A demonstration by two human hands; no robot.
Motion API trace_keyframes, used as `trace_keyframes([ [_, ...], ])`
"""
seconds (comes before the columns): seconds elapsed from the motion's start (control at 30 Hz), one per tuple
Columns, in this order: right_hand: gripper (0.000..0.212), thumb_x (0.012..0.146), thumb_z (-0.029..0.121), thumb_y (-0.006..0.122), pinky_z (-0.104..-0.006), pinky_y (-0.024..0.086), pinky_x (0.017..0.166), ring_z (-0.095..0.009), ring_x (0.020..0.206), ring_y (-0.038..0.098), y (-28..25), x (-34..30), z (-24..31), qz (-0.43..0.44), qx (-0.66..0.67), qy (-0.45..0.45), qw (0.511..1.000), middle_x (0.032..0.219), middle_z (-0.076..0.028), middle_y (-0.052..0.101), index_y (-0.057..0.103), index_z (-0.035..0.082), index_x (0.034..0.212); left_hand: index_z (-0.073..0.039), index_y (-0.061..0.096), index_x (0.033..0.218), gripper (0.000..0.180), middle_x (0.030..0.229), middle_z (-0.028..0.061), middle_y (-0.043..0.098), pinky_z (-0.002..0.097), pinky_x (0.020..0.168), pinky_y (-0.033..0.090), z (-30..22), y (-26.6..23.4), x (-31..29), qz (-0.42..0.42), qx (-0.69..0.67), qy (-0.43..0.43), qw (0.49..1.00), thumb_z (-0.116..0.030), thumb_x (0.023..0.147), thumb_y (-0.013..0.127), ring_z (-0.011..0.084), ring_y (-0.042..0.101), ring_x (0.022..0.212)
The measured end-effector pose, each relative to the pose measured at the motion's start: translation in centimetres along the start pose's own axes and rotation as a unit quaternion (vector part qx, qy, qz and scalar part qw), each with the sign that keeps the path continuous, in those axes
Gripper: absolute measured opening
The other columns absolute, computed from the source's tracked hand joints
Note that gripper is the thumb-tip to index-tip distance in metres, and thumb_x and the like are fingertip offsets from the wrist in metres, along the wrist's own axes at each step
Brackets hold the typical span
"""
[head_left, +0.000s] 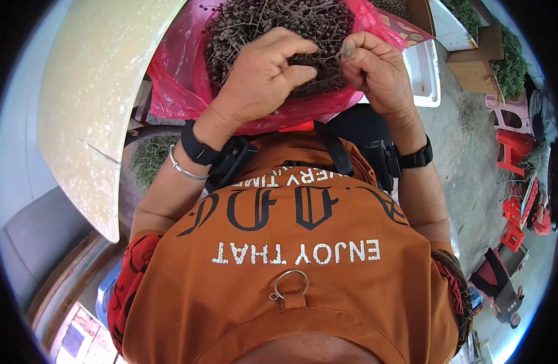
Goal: The person picks berries from stems by hand and places them into a metal container, then reaches for another bunch of berries from a pink plastic bag to repeat the process.
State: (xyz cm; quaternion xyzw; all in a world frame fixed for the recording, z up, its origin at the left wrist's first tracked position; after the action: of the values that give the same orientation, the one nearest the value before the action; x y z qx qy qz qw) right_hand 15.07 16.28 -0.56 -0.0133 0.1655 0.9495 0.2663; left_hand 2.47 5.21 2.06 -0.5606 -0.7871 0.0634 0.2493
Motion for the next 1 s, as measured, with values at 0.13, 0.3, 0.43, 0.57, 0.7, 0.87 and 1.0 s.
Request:
trace_keyframes([
  [0.13, 0.004, 0.087, 0.003, 0.053, -0.0172, 0.036, 0.051, -0.003, 0.059, 0.045, 1.3, -0.1, 0.4, -0.017, -0.130, -0.059, 0.990, 0.069, 0.002, 0.052, 0.056, 0.003, 0.089, -0.002, 0.062, 0.094, 0.020, 0.072, 0.0023, 0.057, 0.0237, 0.057, 0.045, 0.4, 3.0, 0.8, 0.070, -0.082, -0.031, 0.994, -0.013, 0.079, 0.069, 0.0110, 0.055, 0.059],
  [0.3, 0.003, 0.088, 0.002, 0.053, -0.0188, 0.042, 0.054, -0.005, 0.062, 0.049, 2.0, -0.6, 1.8, -0.034, -0.399, -0.199, 0.894, 0.069, 0.001, 0.052, 0.054, 0.001, 0.090, 0.000, 0.062, 0.091, 0.020, 0.076, 0.0026, 0.060, 0.0232, 0.060, 0.046, 2.1, 3.2, 0.1, 0.079, -0.197, -0.197, 0.957, -0.015, 0.080, 0.068, 0.0103, 0.057, 0.064],
  [0.43, 0.005, 0.083, 0.005, 0.057, -0.0286, 0.048, 0.057, -0.018, 0.062, 0.060, 2.1, -0.2, 2.1, -0.084, -0.373, -0.224, 0.896, 0.069, -0.009, 0.059, 0.057, 0.004, 0.088, 0.001, 0.062, 0.089, 0.018, 0.075, 0.0037, 0.061, 0.0227, 0.063, 0.047, 1.6, 2.6, 0.7, 0.050, -0.096, -0.074, 0.991, -0.015, 0.082, 0.068, 0.0098, 0.057, 0.066],
  [0.57, 0.006, 0.082, 0.004, 0.058, -0.0287, 0.048, 0.056, -0.018, 0.061, 0.060, 2.4, -0.1, 2.5, -0.072, -0.421, -0.170, 0.888, 0.067, -0.009, 0.060, 0.056, 0.003, 0.088, 0.000, 0.062, 0.087, 0.015, 0.073, 0.0031, 0.061, 0.0227, 0.064, 0.047, 2.1, 3.6, 0.3, 0.072, -0.291, -0.205, 0.932, -0.013, 0.083, 0.067, 0.0091, 0.057, 0.067],
  [0.7, 0.006, 0.081, 0.004, 0.058, -0.0305, 0.048, 0.056, -0.021, 0.060, 0.060, 1.8, -0.3, 1.4, -0.032, -0.320, -0.081, 0.943, 0.067, -0.011, 0.060, 0.057, 0.002, 0.087, 0.000, 0.063, 0.086, 0.015, 0.073, 0.0014, 0.060, 0.0217, 0.063, 0.046, 1.9, 4.1, -0.2, 0.113, -0.335, -0.229, 0.907, -0.014, 0.082, 0.068, 0.0079, 0.055, 0.066],
  [0.87, 0.006, 0.088, 0.000, 0.051, -0.0219, 0.046, 0.056, -0.007, 0.065, 0.056, 2.4, -1.0, 1.2, -0.021, -0.386, -0.114, 0.915, 0.070, -0.002, 0.060, 0.057, 0.000, 0.088, -0.001, 0.063, 0.083, 0.018, 0.067, -0.0006, 0.058, 0.0202, 0.058, 0.043, 2.0, 3.6, -0.6, 0.122, -0.290, -0.248, 0.916, -0.017, 0.082, 0.069, 0.0060, 0.051, 0.063],
  [1.0, 0.008, 0.082, 0.006, 0.056, -0.0310, 0.047, 0.054, -0.020, 0.060, 0.060, 2.2, -1.0, 1.6, -0.014, -0.438, -0.105, 0.893, 0.067, -0.013, 0.061, 0.061, -0.001, 0.082, -0.001, 0.063, 0.081, 0.019, 0.062, -0.0018, 0.055, 0.0201, 0.055, 0.041, 1.7, 3.6, -0.8, 0.157, -0.215, -0.224, 0.938, -0.019, 0.082, 0.069, 0.0049, 0.048, 0.060],
])
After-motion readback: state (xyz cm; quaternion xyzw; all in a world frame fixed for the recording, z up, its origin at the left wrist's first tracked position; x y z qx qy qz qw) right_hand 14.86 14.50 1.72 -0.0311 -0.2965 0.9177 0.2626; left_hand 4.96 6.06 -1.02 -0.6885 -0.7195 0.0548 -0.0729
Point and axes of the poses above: each hand's wrist, its own x-axis towards the middle knuckle, its own y-axis out of the palm, z = x × y, the point moved 6 cm from there along x, towards the middle knuckle
